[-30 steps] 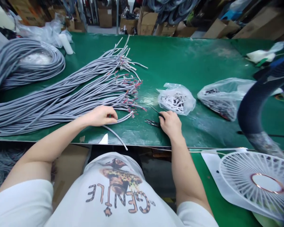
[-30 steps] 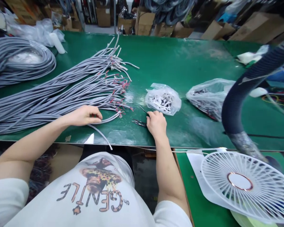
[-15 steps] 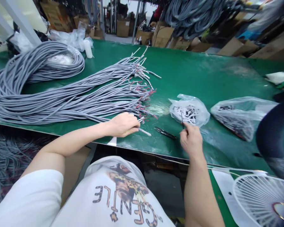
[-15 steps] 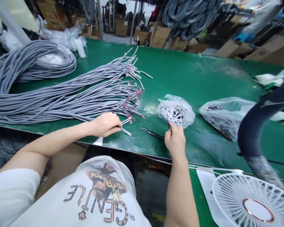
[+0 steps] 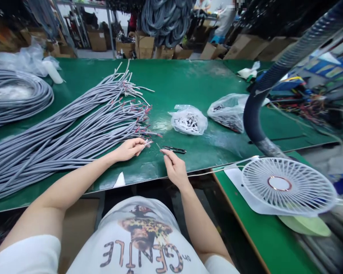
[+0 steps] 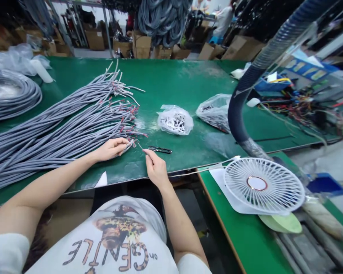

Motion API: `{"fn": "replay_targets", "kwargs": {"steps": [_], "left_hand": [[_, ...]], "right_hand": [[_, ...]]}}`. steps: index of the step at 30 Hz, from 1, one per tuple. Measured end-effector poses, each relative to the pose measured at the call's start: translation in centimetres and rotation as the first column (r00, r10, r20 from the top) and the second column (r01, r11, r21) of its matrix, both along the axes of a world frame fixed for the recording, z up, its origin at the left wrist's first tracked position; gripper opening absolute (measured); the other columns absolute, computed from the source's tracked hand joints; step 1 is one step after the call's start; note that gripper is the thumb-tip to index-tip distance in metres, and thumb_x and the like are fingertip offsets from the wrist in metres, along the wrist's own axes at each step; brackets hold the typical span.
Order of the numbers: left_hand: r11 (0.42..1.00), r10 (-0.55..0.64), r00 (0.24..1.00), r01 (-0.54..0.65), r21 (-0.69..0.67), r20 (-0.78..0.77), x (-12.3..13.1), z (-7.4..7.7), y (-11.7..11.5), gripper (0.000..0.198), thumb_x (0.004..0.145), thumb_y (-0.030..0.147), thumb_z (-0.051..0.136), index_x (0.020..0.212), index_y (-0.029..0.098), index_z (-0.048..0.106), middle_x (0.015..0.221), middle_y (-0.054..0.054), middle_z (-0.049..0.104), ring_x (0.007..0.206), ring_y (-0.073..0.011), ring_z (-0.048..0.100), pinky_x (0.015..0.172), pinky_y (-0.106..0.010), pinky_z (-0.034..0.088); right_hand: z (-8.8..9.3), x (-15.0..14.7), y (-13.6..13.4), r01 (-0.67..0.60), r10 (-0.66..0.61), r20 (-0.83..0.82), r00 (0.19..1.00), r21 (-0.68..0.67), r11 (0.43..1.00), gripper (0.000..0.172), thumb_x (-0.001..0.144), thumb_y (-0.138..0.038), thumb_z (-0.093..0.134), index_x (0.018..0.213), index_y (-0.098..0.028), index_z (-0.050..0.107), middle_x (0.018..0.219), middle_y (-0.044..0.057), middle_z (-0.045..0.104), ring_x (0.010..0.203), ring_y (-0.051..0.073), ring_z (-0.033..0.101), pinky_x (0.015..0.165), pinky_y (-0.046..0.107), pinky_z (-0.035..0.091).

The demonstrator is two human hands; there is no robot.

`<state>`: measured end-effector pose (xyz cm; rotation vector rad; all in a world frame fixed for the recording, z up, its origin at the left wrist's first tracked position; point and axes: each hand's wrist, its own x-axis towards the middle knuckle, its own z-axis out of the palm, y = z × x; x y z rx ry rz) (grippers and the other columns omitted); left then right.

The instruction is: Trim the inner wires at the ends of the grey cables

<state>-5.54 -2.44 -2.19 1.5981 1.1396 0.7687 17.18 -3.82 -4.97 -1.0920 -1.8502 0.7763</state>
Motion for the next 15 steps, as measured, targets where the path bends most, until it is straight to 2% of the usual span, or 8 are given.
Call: {"fn": "replay_targets", "kwargs": {"steps": [4, 15], "left_hand": [[1.0, 0.02, 1.0, -0.02, 0.022, 0.01, 0.0, -1.3, -0.1, 0.037, 0.087, 0.038, 0.046, 0.106, 0.009, 0.06, 0.055, 0.006, 0.045, 0.049, -0.0076, 0.042, 0.052, -0.02, 0.035], [0.995, 0.08, 0.996, -0.082, 0.048, 0.033, -0.1, -1.9, 0.2, 0.036, 0.087, 0.035, 0.047, 0.107, 0.011, 0.063, 0.061, 0.002, 0.047, 0.053, -0.0085, 0.038, 0.05, -0.02, 0.031]], "right_hand": [[-0.9, -1.5, 0.3, 0.006, -0.006, 0.027, 1.0, -0.001, 1.0, 0.03, 0.091, -0.027, 0.045, 0.111, -0.021, 0.067, 0.113, 0.006, 0.069, 0.103, 0.019, 0.066, 0.092, 0.031, 0.051], [-1.2, -2.8, 0.8, 0.009, -0.005, 0.082, 0.997, -0.047, 0.999, 0.031, 0.09, -0.026, 0.045, 0.111, -0.023, 0.068, 0.114, 0.005, 0.069, 0.104, 0.02, 0.066, 0.093, 0.032, 0.052]]}}
